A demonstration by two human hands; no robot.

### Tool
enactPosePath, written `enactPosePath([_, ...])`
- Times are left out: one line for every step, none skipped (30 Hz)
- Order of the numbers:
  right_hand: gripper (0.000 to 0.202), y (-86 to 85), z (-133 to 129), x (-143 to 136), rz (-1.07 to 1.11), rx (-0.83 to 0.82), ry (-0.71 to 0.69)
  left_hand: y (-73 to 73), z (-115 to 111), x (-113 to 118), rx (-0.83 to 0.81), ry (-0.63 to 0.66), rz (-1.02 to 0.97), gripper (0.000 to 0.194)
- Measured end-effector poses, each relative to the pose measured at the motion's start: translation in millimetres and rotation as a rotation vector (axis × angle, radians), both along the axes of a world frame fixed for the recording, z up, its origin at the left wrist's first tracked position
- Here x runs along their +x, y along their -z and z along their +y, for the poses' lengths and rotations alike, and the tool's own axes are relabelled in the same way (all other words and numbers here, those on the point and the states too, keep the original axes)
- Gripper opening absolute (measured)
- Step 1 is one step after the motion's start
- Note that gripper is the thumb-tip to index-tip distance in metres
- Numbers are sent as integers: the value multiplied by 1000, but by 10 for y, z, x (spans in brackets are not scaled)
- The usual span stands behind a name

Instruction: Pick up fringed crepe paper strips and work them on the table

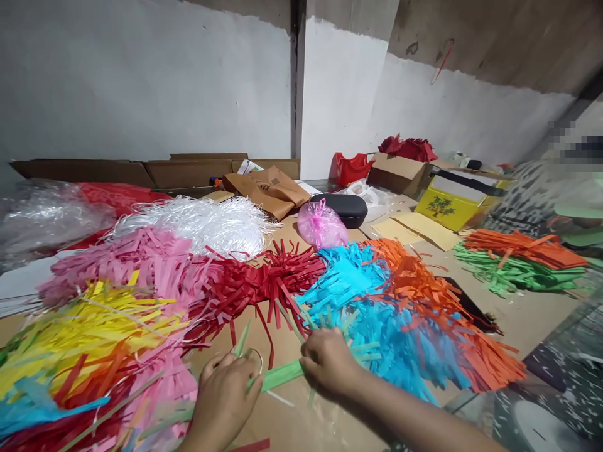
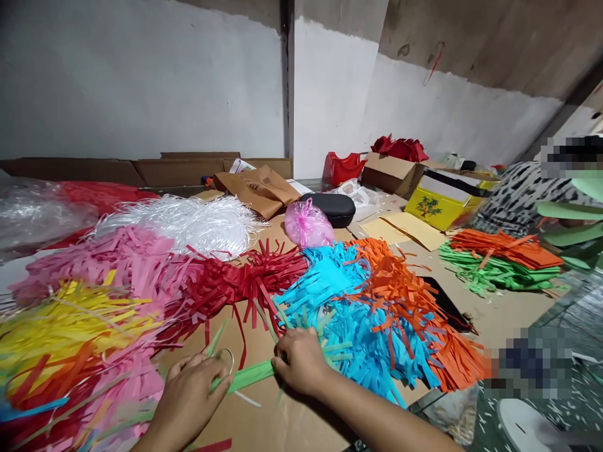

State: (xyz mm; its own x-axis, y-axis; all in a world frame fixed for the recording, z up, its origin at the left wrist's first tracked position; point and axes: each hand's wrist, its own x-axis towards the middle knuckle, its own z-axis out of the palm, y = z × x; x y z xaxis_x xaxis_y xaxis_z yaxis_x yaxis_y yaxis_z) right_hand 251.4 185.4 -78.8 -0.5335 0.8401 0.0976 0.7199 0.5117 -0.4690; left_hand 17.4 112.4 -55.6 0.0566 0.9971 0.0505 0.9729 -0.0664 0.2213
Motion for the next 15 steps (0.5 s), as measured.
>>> enactPosePath([4,-14,-12,15,4,16,-3,3,-11,0,19,1,8,14])
enactPosePath([7,-33,-26,33,9,43,-29,11,-25,3,44,28,16,15])
enactPosePath([11,-55,-39,53,12,89,-87,25,-42,10,90,73,27,19])
enactPosePath([12,-77,-50,72,10,153,-174,43,-60,21,154,131,48,24])
enactPosePath([10,-95,-57,90,0,233,-274,64,-79,36,230,188,73,27])
enactPosePath([10,-107,-59,103,-19,322,-369,83,-97,52,309,233,97,27])
enactPosePath([13,-111,-54,110,-45,414,-442,98,-112,70,374,262,121,23])
enactPosePath([18,-108,-42,110,-71,496,-491,106,-122,87,412,272,140,17])
enactPosePath([22,-100,-24,104,-96,553,-517,107,-127,102,417,271,150,12])
enactPosePath([24,-91,-1,92,-119,583,-526,102,-126,113,404,274,152,12])
enactPosePath([25,-85,23,76,-136,588,-524,91,-119,121,392,272,143,15])
enactPosePath([25,-83,45,57,-145,575,-513,77,-108,123,380,270,128,17])
enactPosePath([24,-86,62,37,-151,555,-491,64,-93,120,376,268,107,16])
enactPosePath([20,-93,69,18,-151,531,-462,51,-79,112,376,269,84,13])
enactPosePath([14,-101,67,1,-147,509,-433,42,-66,98,375,274,66,11])
